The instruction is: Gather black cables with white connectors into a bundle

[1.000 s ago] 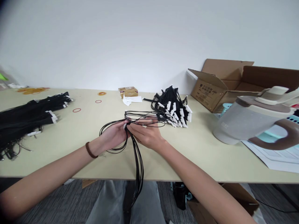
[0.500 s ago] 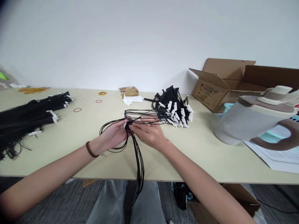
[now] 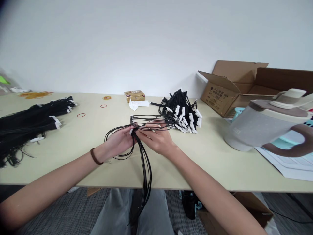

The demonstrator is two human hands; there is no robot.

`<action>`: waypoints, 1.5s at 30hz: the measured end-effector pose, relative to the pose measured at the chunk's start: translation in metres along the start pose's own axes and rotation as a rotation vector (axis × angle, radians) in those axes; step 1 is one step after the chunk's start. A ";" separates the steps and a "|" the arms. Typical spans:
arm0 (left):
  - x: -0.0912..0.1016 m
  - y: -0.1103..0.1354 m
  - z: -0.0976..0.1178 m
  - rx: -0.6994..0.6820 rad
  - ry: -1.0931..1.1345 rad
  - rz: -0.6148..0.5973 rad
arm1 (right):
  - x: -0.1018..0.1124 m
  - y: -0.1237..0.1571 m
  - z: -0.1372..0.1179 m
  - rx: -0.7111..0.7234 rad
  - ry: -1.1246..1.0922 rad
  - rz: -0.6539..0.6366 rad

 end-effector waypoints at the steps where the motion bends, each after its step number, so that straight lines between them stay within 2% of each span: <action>1: -0.001 0.001 -0.001 0.004 0.002 -0.003 | 0.002 -0.001 -0.003 0.036 0.034 0.017; 4: 0.000 0.002 -0.003 0.020 -0.001 0.003 | 0.007 -0.004 -0.012 0.117 0.138 0.042; 9: 0.000 0.003 -0.004 0.026 -0.005 0.010 | 0.012 -0.003 -0.016 0.112 0.175 0.112; 16: -0.004 0.004 -0.003 0.027 -0.011 -0.007 | 0.011 -0.001 -0.017 0.110 0.196 0.093; 26: -0.004 0.006 -0.004 0.035 -0.001 0.034 | 0.014 -0.002 -0.019 0.139 0.211 0.098; 29: -0.003 0.007 -0.003 0.028 -0.004 0.050 | 0.012 0.000 -0.017 0.113 0.215 0.101; 39: -0.006 0.003 -0.001 0.008 -0.009 -0.023 | 0.005 -0.001 -0.008 -0.024 0.138 0.088; 45: 0.000 0.001 0.000 -0.011 -0.018 -0.016 | -0.004 0.000 0.001 -0.118 0.040 0.007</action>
Point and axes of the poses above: each hand's wrist, its own y-axis away from the middle knuckle, its own x-axis out of the back of the hand, z = x × y, the point moved 9 cm from there along -y, towards the middle knuckle, and after that the axes turned 7 degrees about y, right-handed, at the moved point
